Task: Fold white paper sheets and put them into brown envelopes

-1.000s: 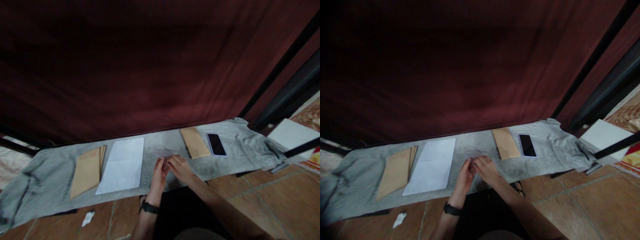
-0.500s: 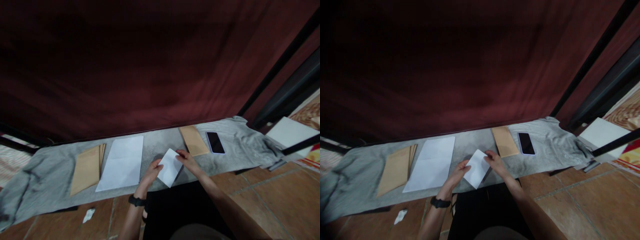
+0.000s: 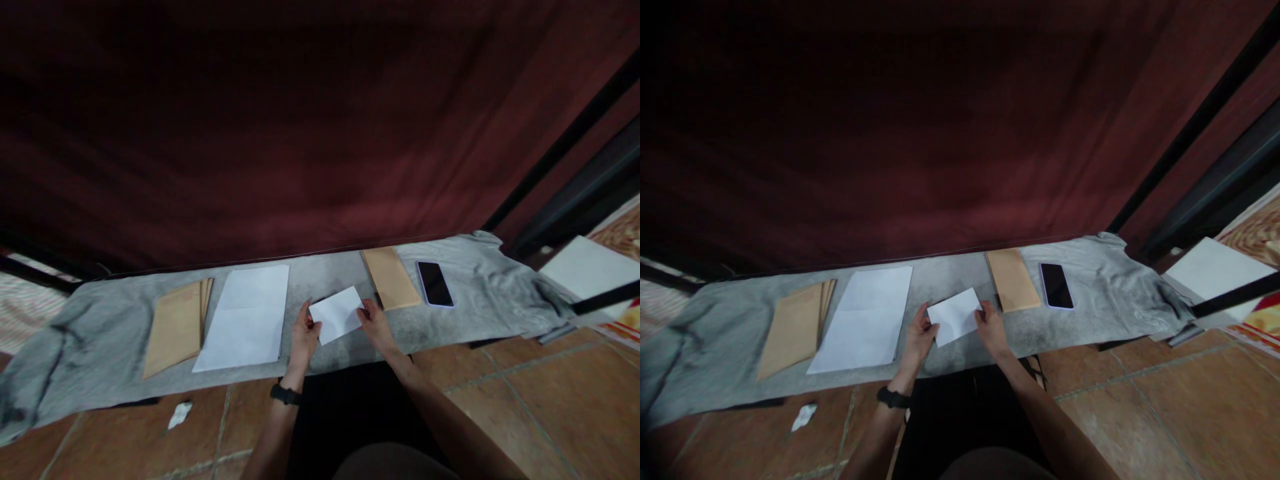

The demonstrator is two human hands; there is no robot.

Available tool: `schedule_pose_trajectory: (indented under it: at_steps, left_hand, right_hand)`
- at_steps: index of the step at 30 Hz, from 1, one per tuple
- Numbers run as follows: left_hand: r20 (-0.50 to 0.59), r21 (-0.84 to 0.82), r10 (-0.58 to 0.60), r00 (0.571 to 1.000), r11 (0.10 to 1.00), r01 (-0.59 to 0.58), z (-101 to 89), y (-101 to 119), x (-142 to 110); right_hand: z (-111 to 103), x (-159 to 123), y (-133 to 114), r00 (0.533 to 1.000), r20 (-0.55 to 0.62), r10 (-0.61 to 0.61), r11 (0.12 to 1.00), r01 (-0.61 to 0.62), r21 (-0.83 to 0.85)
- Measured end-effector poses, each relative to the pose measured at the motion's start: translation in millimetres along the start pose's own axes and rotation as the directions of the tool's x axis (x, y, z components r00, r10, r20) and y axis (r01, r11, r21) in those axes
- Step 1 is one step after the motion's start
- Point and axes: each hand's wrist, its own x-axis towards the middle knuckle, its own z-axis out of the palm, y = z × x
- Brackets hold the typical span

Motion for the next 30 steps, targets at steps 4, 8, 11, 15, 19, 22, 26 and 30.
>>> schedule_pose_trajectory:
  at_steps: [4,8,11,15,19,22,26,30]
  left_hand:
    - [0.022,0.327,0.126,0.992,0.937,-0.126,-0.8,1.7,10.2]
    - [0.051,0.543,0.270,0.962,0.800,-0.253,1.6,9.6,9.6]
    - [0.084,0.677,0.404,0.911,0.648,-0.350,9.3,10.5,-7.4]
    - [0.322,0.757,0.465,0.825,0.398,-0.519,22.0,0.9,-44.9]
    - [0.455,0.773,0.394,0.799,0.271,-0.574,24.4,-8.0,-70.7]
    - [0.483,0.782,0.358,0.799,0.235,-0.577,19.9,-9.2,-74.3]
    - [0.483,0.794,0.348,0.803,0.213,-0.570,14.6,-9.5,-72.3]
    - [0.436,0.822,0.353,0.828,0.219,-0.526,7.5,-10.2,-72.8]
  right_hand:
    - [-9.1,-12.2,-2.0,0.967,-0.027,-0.253,0.932,0.236,-0.277]
    - [-7.6,-29.5,-3.5,0.864,0.213,-0.457,0.764,0.504,-0.404]
    - [-2.4,-40.8,-4.4,0.793,0.394,-0.464,0.674,0.605,-0.423]
    - [-2.2,-48.3,-4.8,0.767,0.477,-0.429,0.619,0.635,-0.463]
    - [-7.3,-52.2,-3.0,0.724,0.546,-0.422,0.562,0.682,-0.469]
    - [-9.7,-55.3,-0.9,0.723,0.556,-0.411,0.530,0.685,-0.500]
    - [-11.3,-56.9,2.7,0.752,0.514,-0.412,0.526,0.657,-0.540]
    - [-15.5,-55.6,10.1,0.788,0.451,-0.418,0.535,0.616,-0.578]
